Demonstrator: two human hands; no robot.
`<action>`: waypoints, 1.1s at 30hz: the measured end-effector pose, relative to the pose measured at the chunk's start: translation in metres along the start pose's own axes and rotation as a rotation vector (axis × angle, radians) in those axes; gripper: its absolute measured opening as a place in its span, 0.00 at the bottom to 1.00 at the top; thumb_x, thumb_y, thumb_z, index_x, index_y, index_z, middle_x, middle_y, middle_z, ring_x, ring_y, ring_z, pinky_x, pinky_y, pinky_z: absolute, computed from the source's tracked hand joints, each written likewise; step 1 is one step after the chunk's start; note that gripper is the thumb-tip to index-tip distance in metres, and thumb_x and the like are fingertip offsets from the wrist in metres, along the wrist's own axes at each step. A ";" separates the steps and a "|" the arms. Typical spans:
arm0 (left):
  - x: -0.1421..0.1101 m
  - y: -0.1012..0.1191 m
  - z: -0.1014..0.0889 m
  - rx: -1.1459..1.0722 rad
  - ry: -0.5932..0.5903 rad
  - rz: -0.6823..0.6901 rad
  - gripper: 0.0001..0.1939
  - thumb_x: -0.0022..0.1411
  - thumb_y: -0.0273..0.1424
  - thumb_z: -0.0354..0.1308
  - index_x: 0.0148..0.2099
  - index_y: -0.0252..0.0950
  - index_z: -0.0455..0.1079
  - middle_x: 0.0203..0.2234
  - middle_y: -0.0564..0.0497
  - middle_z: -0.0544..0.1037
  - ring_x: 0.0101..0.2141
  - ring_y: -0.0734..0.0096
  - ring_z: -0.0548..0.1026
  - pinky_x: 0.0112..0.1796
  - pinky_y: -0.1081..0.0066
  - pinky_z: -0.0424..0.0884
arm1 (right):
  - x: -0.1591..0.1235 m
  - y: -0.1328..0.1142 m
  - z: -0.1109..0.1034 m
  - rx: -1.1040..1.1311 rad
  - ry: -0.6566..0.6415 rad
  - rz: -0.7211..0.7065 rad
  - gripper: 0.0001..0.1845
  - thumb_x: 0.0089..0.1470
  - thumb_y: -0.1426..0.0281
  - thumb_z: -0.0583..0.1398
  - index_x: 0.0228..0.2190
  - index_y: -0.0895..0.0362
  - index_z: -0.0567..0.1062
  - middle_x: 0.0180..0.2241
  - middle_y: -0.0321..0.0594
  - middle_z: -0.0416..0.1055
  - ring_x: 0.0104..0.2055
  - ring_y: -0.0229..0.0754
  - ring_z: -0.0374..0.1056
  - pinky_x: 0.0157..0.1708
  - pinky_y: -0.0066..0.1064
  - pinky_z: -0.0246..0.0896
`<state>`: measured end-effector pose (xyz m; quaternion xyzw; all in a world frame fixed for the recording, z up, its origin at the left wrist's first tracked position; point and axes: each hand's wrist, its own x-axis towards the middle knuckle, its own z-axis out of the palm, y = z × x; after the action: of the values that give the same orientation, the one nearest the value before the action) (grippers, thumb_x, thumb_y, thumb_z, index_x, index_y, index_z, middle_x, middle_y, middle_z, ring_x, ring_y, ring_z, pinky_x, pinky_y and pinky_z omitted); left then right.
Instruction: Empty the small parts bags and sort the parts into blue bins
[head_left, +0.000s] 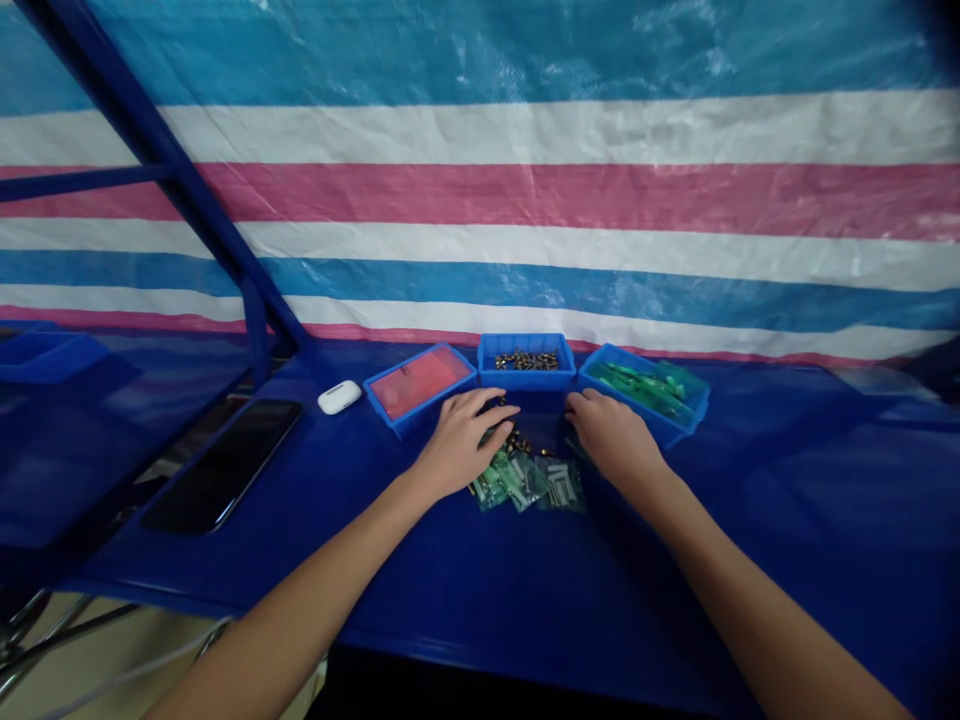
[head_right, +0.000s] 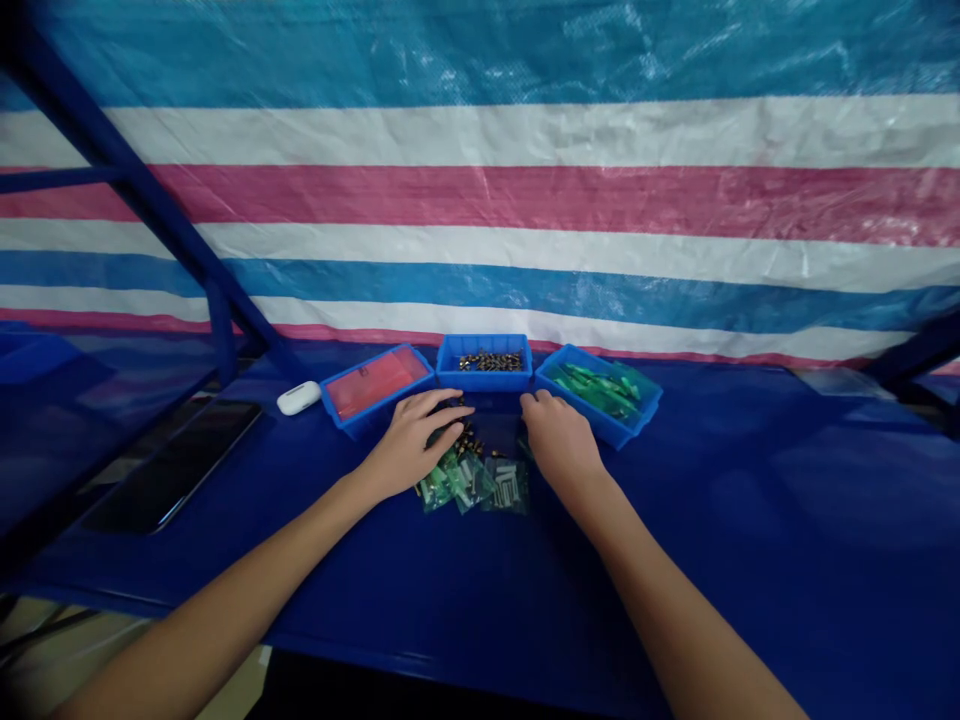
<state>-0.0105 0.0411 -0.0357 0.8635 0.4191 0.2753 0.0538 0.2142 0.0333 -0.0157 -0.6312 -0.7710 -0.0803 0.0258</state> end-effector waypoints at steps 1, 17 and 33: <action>0.000 -0.001 0.001 -0.004 -0.014 -0.027 0.16 0.70 0.35 0.46 0.56 0.46 0.69 0.58 0.49 0.67 0.57 0.59 0.64 0.56 0.53 0.61 | 0.001 0.001 0.001 0.014 -0.012 0.020 0.06 0.62 0.72 0.53 0.37 0.58 0.70 0.37 0.45 0.71 0.36 0.46 0.71 0.25 0.31 0.51; 0.005 0.003 -0.005 -0.473 -0.196 -0.107 0.22 0.72 0.39 0.39 0.59 0.40 0.66 0.59 0.49 0.67 0.61 0.66 0.61 0.61 0.61 0.56 | 0.003 -0.006 0.000 0.428 0.165 -0.082 0.04 0.56 0.74 0.55 0.34 0.58 0.70 0.31 0.43 0.73 0.31 0.44 0.71 0.31 0.32 0.60; 0.006 0.007 -0.016 -0.530 -0.003 -0.176 0.11 0.64 0.38 0.56 0.39 0.38 0.76 0.34 0.49 0.79 0.37 0.66 0.74 0.40 0.67 0.69 | -0.006 -0.034 -0.003 1.093 0.264 -0.213 0.08 0.59 0.66 0.58 0.38 0.53 0.76 0.36 0.39 0.75 0.37 0.41 0.71 0.38 0.33 0.67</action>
<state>-0.0108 0.0392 -0.0171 0.7800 0.4060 0.3684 0.3019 0.1821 0.0205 -0.0171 -0.4293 -0.7501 0.2498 0.4367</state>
